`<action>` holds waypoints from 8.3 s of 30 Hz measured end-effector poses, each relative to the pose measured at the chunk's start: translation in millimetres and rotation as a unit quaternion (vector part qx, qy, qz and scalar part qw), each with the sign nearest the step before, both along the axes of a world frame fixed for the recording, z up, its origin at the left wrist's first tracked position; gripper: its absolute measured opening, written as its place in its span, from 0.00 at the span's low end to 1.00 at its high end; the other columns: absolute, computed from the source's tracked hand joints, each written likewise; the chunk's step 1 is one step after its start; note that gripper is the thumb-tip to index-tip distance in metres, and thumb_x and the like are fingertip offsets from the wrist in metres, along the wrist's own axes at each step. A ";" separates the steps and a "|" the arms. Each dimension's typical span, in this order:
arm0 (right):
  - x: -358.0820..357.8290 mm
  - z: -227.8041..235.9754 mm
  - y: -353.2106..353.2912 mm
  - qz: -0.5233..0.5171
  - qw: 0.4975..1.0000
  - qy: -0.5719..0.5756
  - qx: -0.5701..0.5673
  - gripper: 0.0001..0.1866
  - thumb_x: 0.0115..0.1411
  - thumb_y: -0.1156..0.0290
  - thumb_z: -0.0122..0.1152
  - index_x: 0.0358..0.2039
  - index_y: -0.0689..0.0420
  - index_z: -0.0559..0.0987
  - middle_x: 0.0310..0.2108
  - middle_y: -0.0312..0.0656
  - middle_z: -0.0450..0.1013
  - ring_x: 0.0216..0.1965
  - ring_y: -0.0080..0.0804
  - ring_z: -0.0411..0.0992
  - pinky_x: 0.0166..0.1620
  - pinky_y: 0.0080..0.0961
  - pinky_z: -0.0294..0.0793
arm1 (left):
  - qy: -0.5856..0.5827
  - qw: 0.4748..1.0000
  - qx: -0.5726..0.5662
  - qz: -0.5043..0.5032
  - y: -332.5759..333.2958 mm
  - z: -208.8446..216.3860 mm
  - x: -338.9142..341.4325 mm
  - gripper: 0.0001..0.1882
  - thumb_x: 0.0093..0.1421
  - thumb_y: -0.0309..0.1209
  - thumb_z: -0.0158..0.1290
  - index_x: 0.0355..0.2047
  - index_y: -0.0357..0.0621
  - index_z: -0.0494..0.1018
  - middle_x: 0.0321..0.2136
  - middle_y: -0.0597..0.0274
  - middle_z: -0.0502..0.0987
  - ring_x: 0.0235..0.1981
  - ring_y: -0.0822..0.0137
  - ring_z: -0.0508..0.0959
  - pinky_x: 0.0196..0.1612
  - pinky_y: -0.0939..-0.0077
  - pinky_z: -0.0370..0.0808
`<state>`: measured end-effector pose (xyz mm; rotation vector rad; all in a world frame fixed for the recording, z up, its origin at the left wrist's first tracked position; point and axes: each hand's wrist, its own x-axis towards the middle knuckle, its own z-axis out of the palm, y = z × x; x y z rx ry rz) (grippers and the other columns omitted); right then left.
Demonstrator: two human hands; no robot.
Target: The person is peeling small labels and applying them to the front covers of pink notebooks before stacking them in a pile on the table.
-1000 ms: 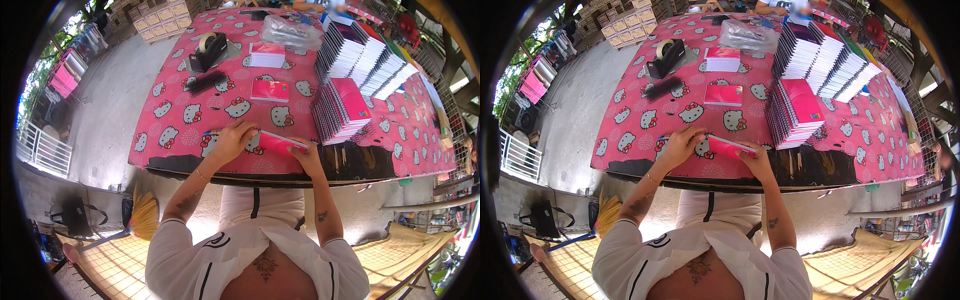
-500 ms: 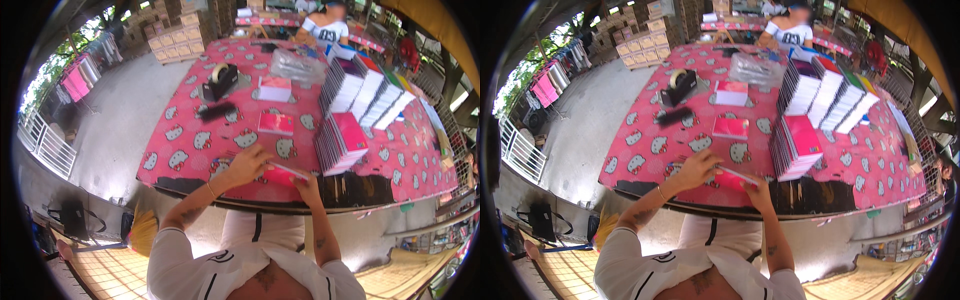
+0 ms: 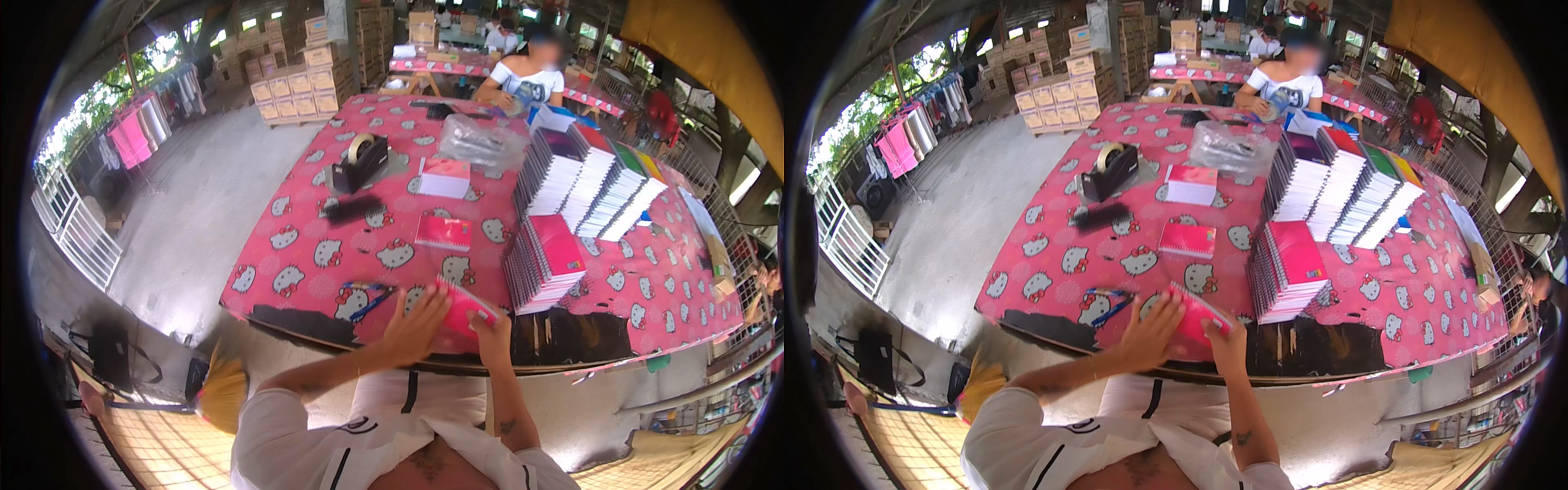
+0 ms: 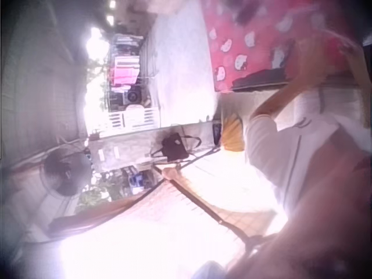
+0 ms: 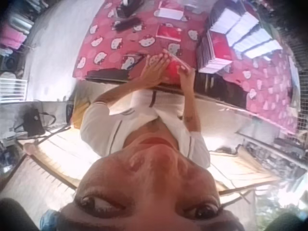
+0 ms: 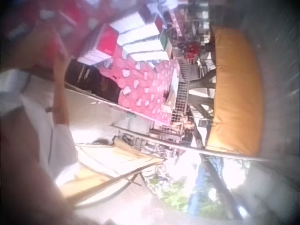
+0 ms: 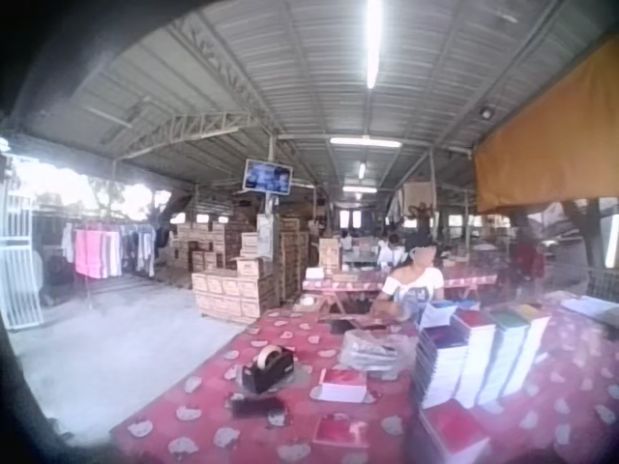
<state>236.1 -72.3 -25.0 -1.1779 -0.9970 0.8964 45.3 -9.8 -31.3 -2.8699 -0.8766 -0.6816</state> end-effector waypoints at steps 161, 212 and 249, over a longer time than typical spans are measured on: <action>-35.4 32.6 34.2 -0.102 0.851 -0.514 0.036 0.11 0.56 0.68 0.67 0.40 0.48 0.82 0.36 0.37 0.76 0.31 0.46 0.78 0.33 0.39 0.78 | -0.175 0.965 -0.193 0.035 20.7 34.8 -39.8 0.17 0.63 0.34 0.59 0.49 0.39 0.78 0.41 0.48 0.79 0.41 0.52 0.80 0.44 0.60 0.78; 192.4 140.6 15.2 -0.138 0.910 -0.384 -0.072 0.29 0.60 0.56 0.68 0.57 0.59 0.77 0.48 0.51 0.78 0.48 0.39 0.76 0.50 0.33 0.74 | -0.451 0.880 -0.144 -0.041 79.1 107.2 209.4 0.22 0.67 0.37 0.55 0.58 0.40 0.71 0.56 0.47 0.71 0.57 0.50 0.71 0.61 0.57 0.65; 29.7 73.6 21.4 -0.058 0.914 -0.346 0.204 0.21 0.59 0.77 0.65 0.54 0.61 0.76 0.49 0.51 0.74 0.45 0.45 0.76 0.47 0.33 0.76 | -0.091 0.985 0.145 -0.038 188.5 -6.1 49.9 0.17 0.58 0.31 0.60 0.48 0.43 0.78 0.47 0.52 0.79 0.49 0.51 0.79 0.50 0.60 0.78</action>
